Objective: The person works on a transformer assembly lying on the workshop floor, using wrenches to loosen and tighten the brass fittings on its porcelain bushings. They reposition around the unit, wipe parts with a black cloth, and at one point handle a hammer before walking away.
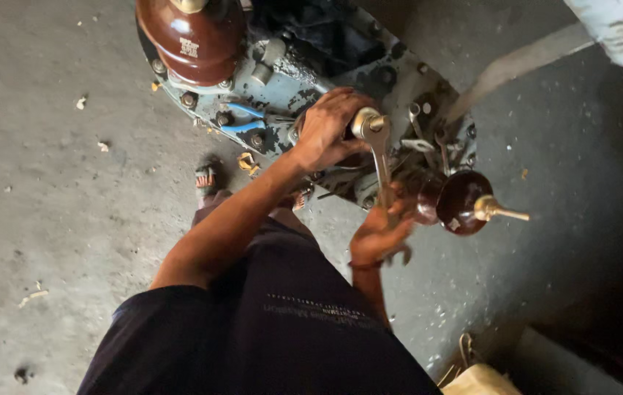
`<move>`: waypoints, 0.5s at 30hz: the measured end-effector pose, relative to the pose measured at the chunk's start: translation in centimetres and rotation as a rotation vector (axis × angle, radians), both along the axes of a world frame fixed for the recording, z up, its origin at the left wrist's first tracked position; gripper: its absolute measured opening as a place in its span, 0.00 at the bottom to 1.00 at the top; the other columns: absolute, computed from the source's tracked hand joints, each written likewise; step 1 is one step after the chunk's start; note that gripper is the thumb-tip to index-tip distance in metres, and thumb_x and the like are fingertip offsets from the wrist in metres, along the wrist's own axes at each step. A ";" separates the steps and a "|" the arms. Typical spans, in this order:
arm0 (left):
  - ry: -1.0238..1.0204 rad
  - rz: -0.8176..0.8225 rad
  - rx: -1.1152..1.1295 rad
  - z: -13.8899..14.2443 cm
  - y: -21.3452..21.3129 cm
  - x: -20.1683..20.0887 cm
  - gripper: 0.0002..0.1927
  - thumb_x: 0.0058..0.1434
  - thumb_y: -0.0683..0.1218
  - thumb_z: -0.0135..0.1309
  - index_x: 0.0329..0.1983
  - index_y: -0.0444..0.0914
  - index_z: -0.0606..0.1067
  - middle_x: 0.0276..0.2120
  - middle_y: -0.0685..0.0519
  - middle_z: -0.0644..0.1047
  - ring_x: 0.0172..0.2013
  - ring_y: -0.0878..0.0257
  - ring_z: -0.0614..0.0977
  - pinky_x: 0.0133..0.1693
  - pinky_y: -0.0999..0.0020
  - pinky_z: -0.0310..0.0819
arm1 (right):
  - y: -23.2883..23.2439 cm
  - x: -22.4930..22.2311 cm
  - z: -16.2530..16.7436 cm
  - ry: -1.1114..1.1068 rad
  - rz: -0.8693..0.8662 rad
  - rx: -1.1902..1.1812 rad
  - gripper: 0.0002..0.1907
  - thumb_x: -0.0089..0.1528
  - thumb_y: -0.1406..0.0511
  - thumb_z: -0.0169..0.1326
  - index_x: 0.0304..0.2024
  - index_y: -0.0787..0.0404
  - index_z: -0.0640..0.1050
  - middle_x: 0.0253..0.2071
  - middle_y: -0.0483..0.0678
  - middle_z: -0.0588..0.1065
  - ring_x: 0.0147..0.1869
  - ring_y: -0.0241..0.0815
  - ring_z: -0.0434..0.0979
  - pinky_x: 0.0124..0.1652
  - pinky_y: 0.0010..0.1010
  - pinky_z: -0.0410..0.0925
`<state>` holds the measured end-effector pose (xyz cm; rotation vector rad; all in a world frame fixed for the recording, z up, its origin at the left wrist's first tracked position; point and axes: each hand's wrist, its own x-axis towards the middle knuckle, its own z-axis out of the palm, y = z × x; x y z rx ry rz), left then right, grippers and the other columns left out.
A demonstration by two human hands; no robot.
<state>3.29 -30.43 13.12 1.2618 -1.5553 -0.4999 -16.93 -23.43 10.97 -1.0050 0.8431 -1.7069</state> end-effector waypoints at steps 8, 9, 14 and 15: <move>-0.104 -0.007 -0.347 -1.1 -0.4 -0.2 0.25 0.52 0.55 0.73 0.51 0.50 0.77 0.51 0.51 0.80 0.57 0.53 0.80 0.66 0.55 0.68 | -1.7 14.3 9.2 1.552 0.399 -0.640 0.20 0.63 0.50 0.66 0.28 0.55 0.76 0.30 0.47 0.75 0.40 0.49 0.77 0.59 0.50 0.62; -0.082 -0.009 -0.305 -1.1 -0.4 -0.2 0.27 0.51 0.57 0.72 0.51 0.47 0.76 0.51 0.50 0.80 0.57 0.51 0.79 0.66 0.54 0.67 | -4.7 16.1 10.4 1.588 0.639 -0.606 0.17 0.56 0.52 0.64 0.29 0.56 0.78 0.30 0.47 0.75 0.38 0.46 0.76 0.53 0.52 0.63; 0.007 0.033 -0.112 -0.9 -0.4 -0.4 0.38 0.47 0.64 0.71 0.51 0.34 0.73 0.49 0.43 0.78 0.55 0.43 0.78 0.64 0.50 0.64 | -22.4 17.7 12.5 1.647 0.877 0.184 0.28 0.65 0.42 0.55 0.36 0.60 0.76 0.26 0.47 0.68 0.30 0.41 0.69 0.36 0.38 0.67; 0.033 0.011 -0.098 -0.9 -0.4 -0.5 0.37 0.48 0.63 0.71 0.51 0.35 0.73 0.50 0.45 0.78 0.55 0.45 0.78 0.64 0.51 0.64 | -24.4 15.5 11.9 1.317 0.828 0.304 0.24 0.66 0.45 0.54 0.42 0.58 0.75 0.30 0.46 0.69 0.32 0.39 0.69 0.37 0.35 0.67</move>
